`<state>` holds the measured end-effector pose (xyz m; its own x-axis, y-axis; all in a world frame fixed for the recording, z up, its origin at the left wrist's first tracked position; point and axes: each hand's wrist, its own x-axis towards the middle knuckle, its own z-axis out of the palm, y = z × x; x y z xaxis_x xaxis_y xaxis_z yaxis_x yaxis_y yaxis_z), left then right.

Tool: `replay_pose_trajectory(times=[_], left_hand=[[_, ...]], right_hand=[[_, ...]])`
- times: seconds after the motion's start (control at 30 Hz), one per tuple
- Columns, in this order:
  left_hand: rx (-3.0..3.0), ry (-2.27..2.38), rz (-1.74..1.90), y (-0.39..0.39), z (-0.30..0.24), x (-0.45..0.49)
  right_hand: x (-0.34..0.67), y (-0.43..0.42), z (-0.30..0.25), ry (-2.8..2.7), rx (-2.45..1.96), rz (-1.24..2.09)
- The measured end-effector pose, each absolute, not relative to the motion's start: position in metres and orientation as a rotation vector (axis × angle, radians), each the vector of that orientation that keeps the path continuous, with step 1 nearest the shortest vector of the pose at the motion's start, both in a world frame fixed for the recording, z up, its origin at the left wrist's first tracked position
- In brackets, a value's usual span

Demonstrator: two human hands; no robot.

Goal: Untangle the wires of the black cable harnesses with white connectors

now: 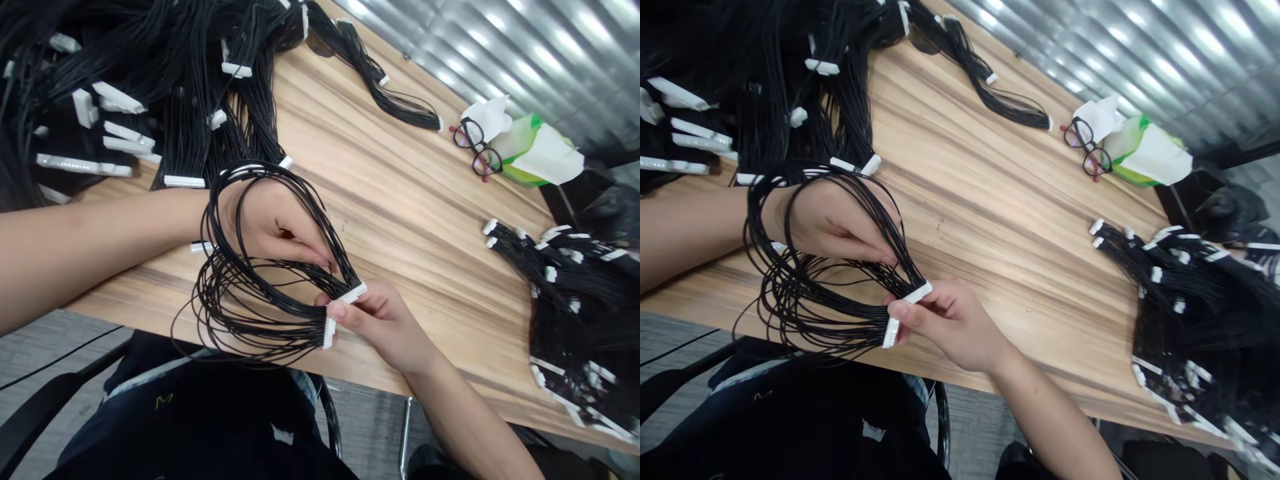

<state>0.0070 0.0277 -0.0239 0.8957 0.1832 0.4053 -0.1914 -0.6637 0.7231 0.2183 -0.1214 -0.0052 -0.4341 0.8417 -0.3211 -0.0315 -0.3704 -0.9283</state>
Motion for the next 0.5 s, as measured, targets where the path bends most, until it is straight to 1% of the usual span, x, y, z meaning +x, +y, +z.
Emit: replay_pose_trajectory(times=[0.1, 0.27, 0.4, 0.5], left_hand=[[2.222, -0.052, 0.593, 0.026, -0.028, 0.012], [2.088, -0.099, 0.749, 0.026, -0.024, 0.012], [2.078, 0.093, 0.727, 0.014, -0.019, 0.011], [2.13, 0.282, 0.819, -0.002, -0.025, 0.017]], right_hand=[[0.218, -0.121, -0.005, -1.26, -1.168, 1.846], [0.22, -0.122, -0.003, -1.238, -1.197, 1.808], [0.219, -0.122, -0.001, -1.207, -1.169, 1.851], [0.218, -0.122, -0.001, -1.201, -1.152, 1.859]])
